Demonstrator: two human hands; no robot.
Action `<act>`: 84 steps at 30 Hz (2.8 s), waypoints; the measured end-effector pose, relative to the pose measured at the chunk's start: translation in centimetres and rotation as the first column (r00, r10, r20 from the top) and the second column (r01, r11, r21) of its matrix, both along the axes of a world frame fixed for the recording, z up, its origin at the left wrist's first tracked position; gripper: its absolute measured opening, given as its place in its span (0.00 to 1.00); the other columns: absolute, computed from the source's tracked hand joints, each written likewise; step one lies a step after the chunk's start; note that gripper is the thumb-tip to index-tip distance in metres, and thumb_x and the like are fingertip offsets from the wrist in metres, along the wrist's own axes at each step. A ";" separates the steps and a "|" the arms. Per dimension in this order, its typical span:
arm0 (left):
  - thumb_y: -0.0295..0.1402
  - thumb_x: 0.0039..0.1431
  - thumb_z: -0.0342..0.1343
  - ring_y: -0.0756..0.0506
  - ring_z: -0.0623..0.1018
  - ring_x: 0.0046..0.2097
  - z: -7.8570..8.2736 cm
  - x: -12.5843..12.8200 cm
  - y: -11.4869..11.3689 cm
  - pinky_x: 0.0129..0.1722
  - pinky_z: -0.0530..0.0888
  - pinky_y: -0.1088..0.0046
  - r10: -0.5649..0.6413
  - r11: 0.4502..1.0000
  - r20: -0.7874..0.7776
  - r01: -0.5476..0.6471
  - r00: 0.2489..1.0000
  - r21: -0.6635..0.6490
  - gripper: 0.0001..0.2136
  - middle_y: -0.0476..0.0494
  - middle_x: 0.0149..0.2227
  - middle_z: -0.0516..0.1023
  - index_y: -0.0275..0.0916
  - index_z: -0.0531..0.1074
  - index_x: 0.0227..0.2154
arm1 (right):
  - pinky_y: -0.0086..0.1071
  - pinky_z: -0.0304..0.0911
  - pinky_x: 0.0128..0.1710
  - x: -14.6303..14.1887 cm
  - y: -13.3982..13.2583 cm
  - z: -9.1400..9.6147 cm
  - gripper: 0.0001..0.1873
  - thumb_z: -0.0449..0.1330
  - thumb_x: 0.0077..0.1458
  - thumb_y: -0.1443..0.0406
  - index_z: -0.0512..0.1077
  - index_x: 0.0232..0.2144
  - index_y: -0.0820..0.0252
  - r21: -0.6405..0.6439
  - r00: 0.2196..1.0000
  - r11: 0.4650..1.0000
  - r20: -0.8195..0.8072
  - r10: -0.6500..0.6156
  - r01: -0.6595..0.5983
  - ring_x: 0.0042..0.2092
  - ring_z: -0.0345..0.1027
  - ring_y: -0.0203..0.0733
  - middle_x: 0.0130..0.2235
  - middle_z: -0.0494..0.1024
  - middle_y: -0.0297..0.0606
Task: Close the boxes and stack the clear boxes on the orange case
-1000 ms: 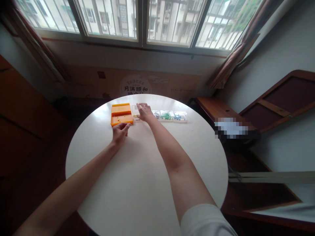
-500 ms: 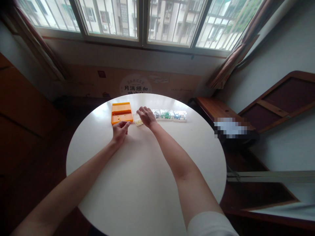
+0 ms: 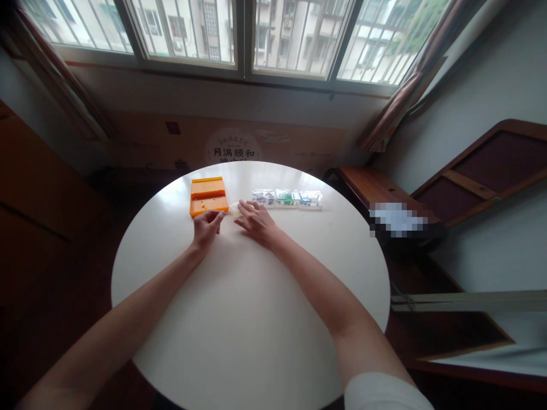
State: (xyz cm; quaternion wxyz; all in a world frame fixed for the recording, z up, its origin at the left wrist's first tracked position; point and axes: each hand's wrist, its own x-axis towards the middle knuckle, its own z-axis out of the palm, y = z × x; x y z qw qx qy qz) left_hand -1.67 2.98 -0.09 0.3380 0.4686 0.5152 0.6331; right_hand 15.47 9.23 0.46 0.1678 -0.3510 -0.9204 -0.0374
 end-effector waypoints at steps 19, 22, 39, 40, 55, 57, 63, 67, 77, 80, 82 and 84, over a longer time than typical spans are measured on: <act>0.30 0.45 0.58 0.39 0.74 0.42 2.9 -9.9 10.5 0.39 0.71 0.64 0.133 0.861 -0.617 -0.399 0.775 -0.316 0.25 0.35 0.43 0.69 0.37 0.61 0.49 | 0.43 0.55 0.58 1.2 -4.1 -0.9 0.23 0.48 0.61 0.60 0.65 0.55 0.64 -0.072 0.953 0.996 -0.296 -0.066 0.046 0.59 0.53 0.47 0.57 0.66 0.46; 0.31 0.43 0.61 0.36 0.73 0.45 2.4 -10.5 11.7 0.42 0.70 0.62 0.098 0.844 -0.683 -0.424 0.724 -0.329 0.28 0.33 0.43 0.70 0.37 0.59 0.49 | 0.43 0.55 0.58 1.2 -4.0 -0.9 0.22 0.49 0.61 0.60 0.65 0.54 0.64 -0.073 0.949 0.996 -0.308 -0.064 0.044 0.59 0.54 0.47 0.57 0.66 0.45; 0.16 0.32 0.54 0.46 0.75 0.30 2.3 -11.3 13.8 0.25 0.70 0.75 0.157 0.891 -0.089 -0.180 0.984 -0.417 0.29 0.42 0.32 0.73 0.32 0.67 0.45 | 0.43 0.57 0.57 1.3 -3.9 -1.2 0.22 0.51 0.59 0.63 0.65 0.54 0.62 -0.089 0.947 0.994 -0.308 -0.085 0.061 0.56 0.55 0.48 0.57 0.66 0.43; 0.16 0.32 0.53 0.47 0.75 0.31 2.2 -11.4 13.5 0.26 0.71 0.75 0.116 0.924 -0.068 -0.133 0.991 -0.360 0.26 0.42 0.32 0.73 0.32 0.69 0.42 | 0.43 0.57 0.57 1.3 -3.9 -1.2 0.22 0.52 0.58 0.63 0.65 0.54 0.62 -0.088 0.948 0.994 -0.308 -0.084 0.059 0.56 0.55 0.48 0.57 0.66 0.43; 0.28 0.50 0.46 0.43 0.71 0.49 2.5 -12.4 5.2 0.48 0.71 0.64 -0.022 0.997 -0.716 0.069 0.698 0.036 0.18 0.41 0.46 0.72 0.39 0.76 0.41 | 0.48 0.56 0.53 1.3 -4.2 -1.0 0.21 0.56 0.55 0.59 0.67 0.51 0.58 -0.053 0.945 0.989 -0.293 -0.148 0.139 0.55 0.56 0.54 0.56 0.66 0.45; 0.33 0.54 0.48 0.42 0.71 0.51 2.1 -11.4 4.2 0.52 0.68 0.61 -0.084 0.986 -0.795 0.163 0.601 0.019 0.18 0.41 0.49 0.72 0.40 0.74 0.46 | 0.48 0.55 0.53 1.5 -3.8 -1.0 0.21 0.57 0.54 0.59 0.67 0.49 0.58 -0.045 0.950 0.991 -0.279 -0.136 0.129 0.56 0.54 0.55 0.57 0.65 0.44; 0.39 0.57 0.49 0.39 0.61 0.61 0.5 -9.5 2.1 0.60 0.54 0.57 -0.157 0.961 -0.930 0.270 0.333 -0.066 0.22 0.44 0.59 0.64 0.46 0.65 0.55 | 0.46 0.57 0.51 2.6 -1.5 -0.1 0.23 0.60 0.53 0.60 0.66 0.50 0.60 -0.098 0.981 0.995 -0.192 -0.040 0.022 0.51 0.60 0.52 0.49 0.70 0.46; 0.41 0.59 0.47 0.40 0.59 0.62 -0.1 -9.3 2.0 0.61 0.52 0.59 -0.123 0.966 -0.940 0.256 0.320 -0.039 0.23 0.44 0.60 0.62 0.46 0.62 0.57 | 0.46 0.59 0.49 3.5 2.0 1.3 0.29 0.63 0.49 0.57 0.66 0.52 0.63 -0.022 0.985 0.998 -0.161 -0.058 0.056 0.50 0.60 0.53 0.48 0.68 0.49; 0.41 0.61 0.44 0.42 0.60 0.62 0.0 -8.9 1.6 0.61 0.54 0.59 -0.070 0.978 -0.957 0.207 0.281 -0.011 0.22 0.44 0.60 0.62 0.43 0.63 0.57 | 0.42 0.63 0.48 3.7 10.5 4.3 0.27 0.64 0.45 0.59 0.65 0.49 0.58 -0.330 0.969 0.914 0.011 -0.248 0.238 0.48 0.66 0.50 0.48 0.71 0.44; 0.40 0.61 0.45 0.42 0.61 0.62 -0.2 -8.9 1.7 0.60 0.55 0.59 -0.040 0.977 -0.958 0.214 0.285 0.023 0.22 0.44 0.59 0.63 0.43 0.63 0.57 | 0.40 0.67 0.42 3.7 11.1 4.6 0.32 0.65 0.43 0.57 0.62 0.51 0.55 -0.491 0.969 0.838 0.057 -0.242 0.238 0.45 0.69 0.49 0.48 0.72 0.43; 0.39 0.61 0.45 0.42 0.61 0.62 -0.3 -8.9 1.8 0.60 0.55 0.59 -0.027 0.975 -0.954 0.220 0.298 0.041 0.21 0.45 0.59 0.64 0.43 0.64 0.56 | 0.40 0.67 0.45 3.7 11.5 4.6 0.38 0.67 0.39 0.56 0.61 0.52 0.56 -0.534 0.977 0.819 0.086 -0.195 0.211 0.47 0.68 0.50 0.49 0.71 0.45; 0.39 0.61 0.46 0.42 0.62 0.61 -0.4 -8.9 1.9 0.60 0.56 0.59 -0.021 0.973 -0.950 0.224 0.311 0.051 0.21 0.45 0.59 0.64 0.43 0.64 0.56 | 0.41 0.64 0.49 3.6 11.8 4.6 0.41 0.70 0.35 0.59 0.62 0.52 0.58 -0.529 0.982 0.827 0.119 -0.147 0.188 0.50 0.66 0.52 0.51 0.70 0.46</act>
